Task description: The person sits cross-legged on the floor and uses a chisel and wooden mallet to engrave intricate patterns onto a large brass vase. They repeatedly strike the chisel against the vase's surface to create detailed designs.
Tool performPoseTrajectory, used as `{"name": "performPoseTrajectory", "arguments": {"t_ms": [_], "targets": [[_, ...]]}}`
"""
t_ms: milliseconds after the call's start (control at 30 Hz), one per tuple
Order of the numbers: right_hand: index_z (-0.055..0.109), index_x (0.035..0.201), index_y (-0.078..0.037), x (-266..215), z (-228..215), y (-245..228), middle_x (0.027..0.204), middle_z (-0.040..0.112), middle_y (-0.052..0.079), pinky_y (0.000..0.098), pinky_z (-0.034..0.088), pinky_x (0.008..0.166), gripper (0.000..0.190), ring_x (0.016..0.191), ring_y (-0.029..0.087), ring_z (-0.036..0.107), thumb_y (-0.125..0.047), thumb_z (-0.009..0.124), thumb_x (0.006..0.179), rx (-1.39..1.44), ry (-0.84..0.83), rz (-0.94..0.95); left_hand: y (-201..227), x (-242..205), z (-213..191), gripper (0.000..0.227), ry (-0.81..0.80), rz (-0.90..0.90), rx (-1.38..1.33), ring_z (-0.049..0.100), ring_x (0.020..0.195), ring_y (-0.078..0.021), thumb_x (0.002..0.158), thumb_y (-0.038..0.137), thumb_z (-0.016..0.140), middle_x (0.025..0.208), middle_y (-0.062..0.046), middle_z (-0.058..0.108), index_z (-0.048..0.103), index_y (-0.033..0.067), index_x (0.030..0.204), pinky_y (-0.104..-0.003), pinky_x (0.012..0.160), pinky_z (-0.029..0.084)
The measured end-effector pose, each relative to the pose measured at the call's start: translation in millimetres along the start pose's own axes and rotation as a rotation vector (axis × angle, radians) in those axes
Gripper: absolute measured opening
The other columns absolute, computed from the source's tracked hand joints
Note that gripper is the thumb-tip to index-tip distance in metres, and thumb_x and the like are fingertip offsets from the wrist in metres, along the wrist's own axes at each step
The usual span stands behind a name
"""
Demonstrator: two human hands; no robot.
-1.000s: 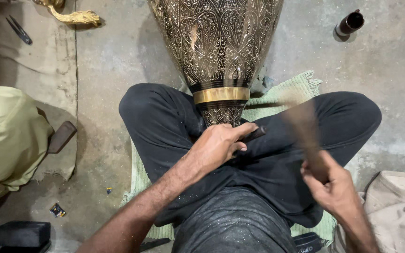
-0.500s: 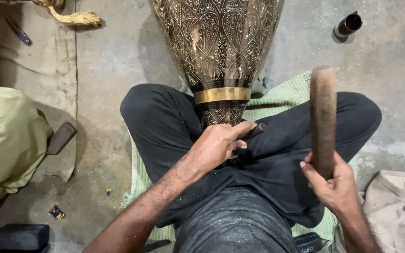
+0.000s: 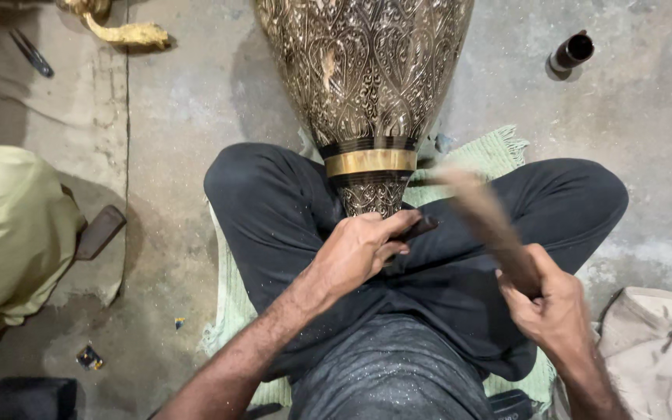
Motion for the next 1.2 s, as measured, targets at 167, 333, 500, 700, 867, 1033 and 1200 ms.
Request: {"name": "performPoseTrajectory", "arguments": {"t_ms": [167,333,500,700,867,1033,1200], "targets": [[0.067,0.105,-0.011,-1.2,-2.3,-2.3,0.070,0.066,0.005,0.0323,0.043,0.053,0.022,0.060,0.013,0.054,-0.012,0.075,0.084,-0.007,0.013,-0.056,-6.0,0.4,1.9,0.040,-0.021,-0.005,-0.010,0.069,0.078,-0.0338,0.092,0.019,0.075,0.082,-0.016,0.068,0.061,0.0096,0.128,-0.045,0.068,0.055],[0.061,0.110,-0.012,4.3,-5.5,-3.8,0.080,0.070,0.006,0.0298,0.052,0.060,0.027,0.069,0.012,0.066,-0.015,0.072,0.085,0.098,-0.025,-0.162,-7.0,-0.6,2.9,0.041,0.022,-0.006,-0.099,0.072,0.081,-0.0323,0.092,0.019,0.074,0.091,-0.016,0.071,0.060,0.0105,0.130,-0.043,0.069,0.056],[0.065,0.105,-0.009,2.3,-10.9,-5.4,0.080,0.073,0.010,0.0305,0.053,0.065,0.027,0.071,0.011,0.070,-0.010,0.074,0.079,-0.082,-0.024,-0.181,-2.1,-4.8,1.3,0.044,0.010,-0.071,-0.015,0.069,0.080,-0.0361,0.091,0.021,0.077,0.085,-0.018,0.069,0.062,0.0105,0.130,-0.047,0.069,0.055],[0.061,0.108,-0.011,-1.4,-3.0,-5.8,0.088,0.075,0.008,0.0295,0.055,0.064,0.027,0.079,0.011,0.071,-0.013,0.069,0.083,0.126,-0.031,-0.282,-1.5,-7.6,-3.2,0.045,0.012,-0.040,-0.029,0.070,0.081,-0.0358,0.090,0.021,0.077,0.090,-0.017,0.072,0.061,0.0087,0.131,-0.045,0.070,0.057],[0.063,0.108,-0.010,0.6,-4.0,-11.1,0.076,0.065,0.011,0.0327,0.051,0.057,0.023,0.062,0.017,0.063,-0.013,0.074,0.088,0.180,0.074,-0.125,-5.5,-2.8,-5.2,0.041,0.018,-0.049,-0.174,0.076,0.085,-0.0291,0.093,0.017,0.072,0.097,-0.015,0.073,0.060,0.0090,0.131,-0.039,0.071,0.060],[0.067,0.110,-0.012,-0.3,-8.7,-19.8,0.072,0.067,0.011,0.0373,0.048,0.060,0.026,0.064,0.019,0.064,-0.013,0.081,0.088,-0.149,0.079,-0.112,-7.4,-8.5,-6.4,0.041,0.094,0.036,-0.093,0.072,0.089,-0.0349,0.091,0.015,0.076,0.099,-0.017,0.073,0.062,0.0069,0.128,-0.043,0.074,0.058],[0.067,0.106,-0.013,-2.8,-6.0,-26.5,0.080,0.073,0.012,0.0421,0.051,0.063,0.030,0.074,0.028,0.069,-0.016,0.083,0.081,-0.557,-0.002,-0.186,-10.5,-16.6,-4.3,0.033,0.101,0.005,-0.071,0.073,0.091,-0.0344,0.090,0.014,0.079,0.097,-0.016,0.072,0.065,0.0082,0.119,-0.042,0.076,0.058]]}}
Point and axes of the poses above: each hand's wrist, its own x-axis towards the middle knuckle, its own z-axis out of the palm, y = z × x, the point moved 1 cm from there along x, towards the middle knuckle
